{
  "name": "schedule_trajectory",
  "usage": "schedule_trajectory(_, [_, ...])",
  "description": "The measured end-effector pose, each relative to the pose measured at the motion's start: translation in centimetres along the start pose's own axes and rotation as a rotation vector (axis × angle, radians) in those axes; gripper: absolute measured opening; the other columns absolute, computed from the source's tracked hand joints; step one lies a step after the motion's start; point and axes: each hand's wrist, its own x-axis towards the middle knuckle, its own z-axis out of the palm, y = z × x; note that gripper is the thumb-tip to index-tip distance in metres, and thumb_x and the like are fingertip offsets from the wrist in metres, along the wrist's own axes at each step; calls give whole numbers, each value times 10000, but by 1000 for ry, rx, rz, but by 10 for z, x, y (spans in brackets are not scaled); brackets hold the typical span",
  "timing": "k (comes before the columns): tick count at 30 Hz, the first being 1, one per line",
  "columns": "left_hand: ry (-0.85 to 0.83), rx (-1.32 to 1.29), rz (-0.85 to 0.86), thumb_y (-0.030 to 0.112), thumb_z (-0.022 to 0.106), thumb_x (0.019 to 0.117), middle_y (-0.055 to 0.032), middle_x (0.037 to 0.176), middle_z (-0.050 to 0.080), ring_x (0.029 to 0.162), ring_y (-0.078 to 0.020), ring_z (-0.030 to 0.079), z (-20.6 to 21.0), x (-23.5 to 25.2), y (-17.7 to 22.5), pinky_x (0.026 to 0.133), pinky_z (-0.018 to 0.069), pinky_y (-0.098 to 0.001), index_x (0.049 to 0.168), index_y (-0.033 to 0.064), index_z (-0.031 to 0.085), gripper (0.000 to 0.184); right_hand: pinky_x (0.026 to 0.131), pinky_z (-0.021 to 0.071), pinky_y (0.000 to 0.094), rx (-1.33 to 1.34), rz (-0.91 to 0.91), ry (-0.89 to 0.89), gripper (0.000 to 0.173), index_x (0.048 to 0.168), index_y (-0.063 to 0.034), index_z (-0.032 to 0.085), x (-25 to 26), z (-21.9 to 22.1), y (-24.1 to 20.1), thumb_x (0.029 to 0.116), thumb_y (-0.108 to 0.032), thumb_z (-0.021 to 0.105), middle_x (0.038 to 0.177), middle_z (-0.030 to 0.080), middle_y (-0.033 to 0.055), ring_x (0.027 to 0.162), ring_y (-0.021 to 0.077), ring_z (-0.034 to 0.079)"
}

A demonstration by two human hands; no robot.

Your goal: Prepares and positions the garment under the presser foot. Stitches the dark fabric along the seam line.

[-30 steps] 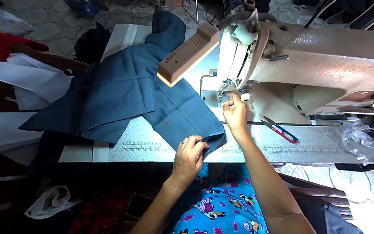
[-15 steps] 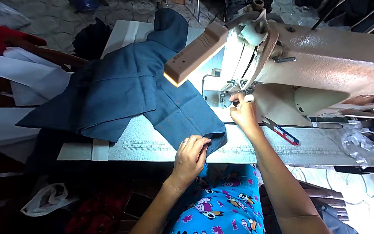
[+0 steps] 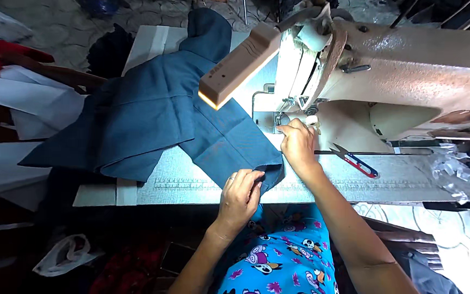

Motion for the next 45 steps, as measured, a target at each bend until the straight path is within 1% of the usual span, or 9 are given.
schedule_trajectory(8, [-44,-28,-33,159,591,959,-125,1046,722,974,-269,690,-3,1,-1,859,556,-432,1151,37,743,273,973,405,701,-195,129,-51,222,1096,45,735,38,-50,71,935,-36,604,1155,674,327,1124,525,623])
schedule_trajectory(11, [-155,-95,-117,145,618,951,-141,1108,690,1024,-286,666,-11,5,4,877,543,-483,1271,21,685,349,928,422,681,-190,3,-20,213,1077,56,728,3,-62,49,941,5,573,1157,621,356,1155,547,567])
schedule_trajectory(16, [-223,-118,-117,54,620,962,-148,1071,694,951,-243,690,-24,24,12,842,579,-406,1254,-4,693,306,637,522,401,164,-648,-11,277,1040,-52,793,-76,-34,-6,860,-63,583,1031,758,138,795,265,699])
schedule_trajectory(23, [-218,307,-94,-60,576,940,-238,1060,658,996,-428,648,-53,63,8,833,531,-553,1134,-23,733,252,510,416,402,-44,-702,-96,226,970,-2,783,-81,-20,-3,847,-79,610,1012,755,157,608,269,617])
schedule_trajectory(25, [-181,390,84,-63,567,922,-252,1088,663,1032,-460,633,-46,68,1,815,507,-581,1054,-23,736,218,513,427,412,-15,-676,-113,192,900,-10,765,-77,-20,-7,846,-89,598,976,754,151,614,274,634])
schedule_trajectory(29, [-78,474,644,-40,532,970,-145,1017,685,1000,-298,622,-38,55,-8,853,434,-419,928,35,707,195,550,487,461,89,-470,-202,233,1005,17,755,-67,-22,-17,894,-42,559,889,688,163,678,312,663])
schedule_trajectory(33, [-271,400,926,-69,508,966,-112,867,676,879,-258,647,-40,50,-13,832,487,-370,865,19,685,222,600,499,502,31,-372,-283,171,984,26,705,-54,-22,-28,922,-52,565,902,664,189,722,353,675])
schedule_trajectory(39, [-557,566,372,-124,645,856,-239,993,668,895,-414,687,-52,47,7,716,539,-504,1051,-76,657,201,635,469,528,-150,-415,-327,377,1260,-33,700,-54,-29,-33,896,11,611,1068,667,204,779,387,653])
schedule_trajectory(45, [-333,317,254,-105,552,918,-199,1079,737,996,-396,711,-45,36,-6,798,558,-520,1129,-32,729,285,601,457,458,-142,-716,-108,211,1036,-14,763,-57,-12,-10,904,2,599,1138,721,186,743,334,654])
